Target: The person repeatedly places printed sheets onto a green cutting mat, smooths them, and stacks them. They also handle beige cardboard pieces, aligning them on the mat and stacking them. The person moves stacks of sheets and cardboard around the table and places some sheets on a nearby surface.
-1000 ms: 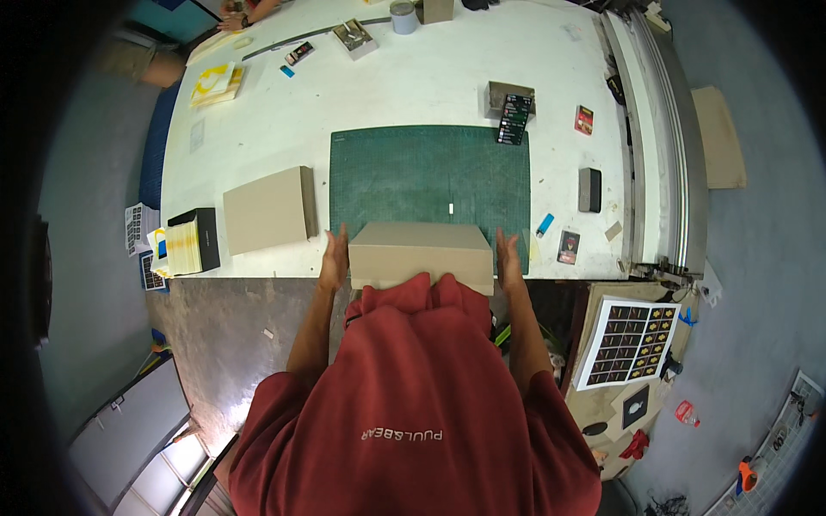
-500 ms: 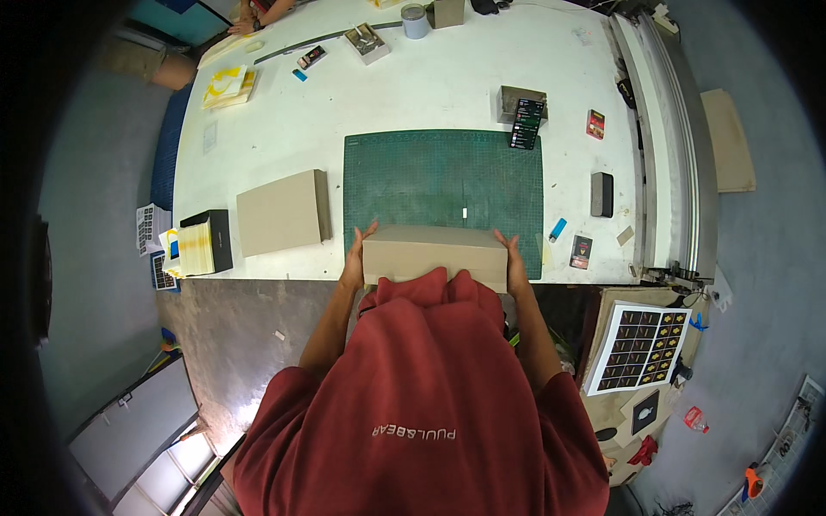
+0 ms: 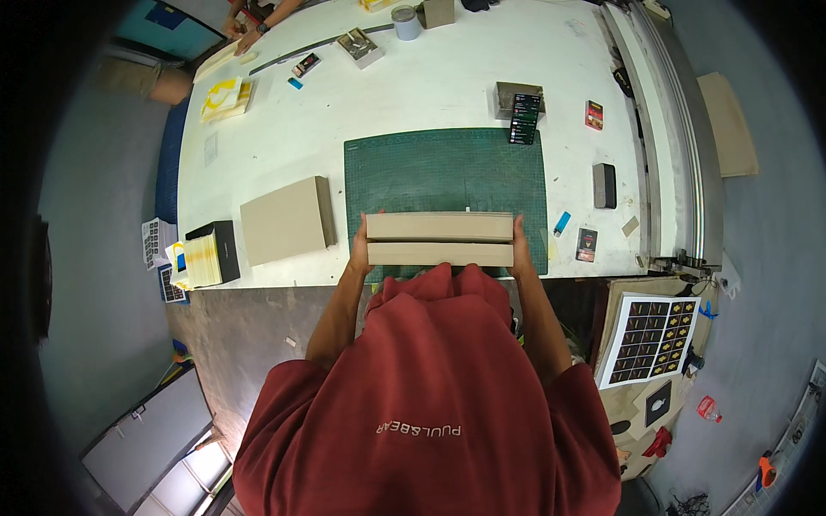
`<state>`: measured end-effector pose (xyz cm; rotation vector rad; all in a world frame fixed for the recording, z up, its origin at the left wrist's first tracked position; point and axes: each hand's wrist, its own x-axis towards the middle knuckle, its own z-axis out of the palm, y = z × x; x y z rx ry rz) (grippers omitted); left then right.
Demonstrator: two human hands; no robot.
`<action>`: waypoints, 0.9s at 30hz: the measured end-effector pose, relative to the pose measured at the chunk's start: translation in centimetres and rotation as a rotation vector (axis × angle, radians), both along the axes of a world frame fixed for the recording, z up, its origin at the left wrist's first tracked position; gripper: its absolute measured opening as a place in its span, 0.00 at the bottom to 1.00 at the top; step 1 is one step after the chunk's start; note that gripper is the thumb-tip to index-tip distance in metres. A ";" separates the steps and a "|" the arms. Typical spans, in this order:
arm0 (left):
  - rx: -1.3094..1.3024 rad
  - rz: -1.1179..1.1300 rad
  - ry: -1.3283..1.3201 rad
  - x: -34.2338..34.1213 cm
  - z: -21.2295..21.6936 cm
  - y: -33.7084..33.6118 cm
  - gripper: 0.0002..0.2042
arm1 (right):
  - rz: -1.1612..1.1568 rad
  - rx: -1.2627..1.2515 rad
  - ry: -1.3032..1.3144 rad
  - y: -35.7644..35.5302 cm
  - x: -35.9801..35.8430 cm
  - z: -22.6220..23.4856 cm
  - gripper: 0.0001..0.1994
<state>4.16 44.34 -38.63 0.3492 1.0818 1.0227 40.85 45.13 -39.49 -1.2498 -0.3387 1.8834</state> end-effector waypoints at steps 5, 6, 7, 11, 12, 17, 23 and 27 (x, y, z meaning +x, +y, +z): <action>-0.028 -0.051 0.062 -0.8 -0.8 1.0 0.38 | -0.001 0.025 -0.028 0.5 0.1 -0.7 0.43; -0.026 -0.049 0.048 -0.8 -0.6 1.5 0.38 | -0.003 0.035 -0.038 0.7 0.2 -0.9 0.43; -0.024 -0.046 0.034 -0.9 -0.3 2.1 0.37 | -0.005 0.046 -0.049 1.1 0.3 -1.1 0.43; 0.037 -0.004 -0.046 -0.8 -0.4 3.2 0.37 | -0.003 0.071 -0.010 2.3 0.1 -1.4 0.43; 0.035 0.004 -0.043 -0.6 -0.4 3.4 0.37 | -0.010 0.067 -0.002 2.4 0.0 -1.5 0.43; 0.028 0.037 -0.096 -0.6 0.0 4.4 0.39 | -0.043 0.056 0.047 3.4 -0.9 -0.7 0.44; 0.060 0.002 0.009 -0.6 -1.3 4.9 0.43 | -0.071 0.079 -0.030 4.2 -1.6 -0.5 0.45; 0.062 -0.026 -0.078 -0.2 0.2 5.6 0.42 | -0.051 0.086 0.065 4.5 -0.2 -1.4 0.48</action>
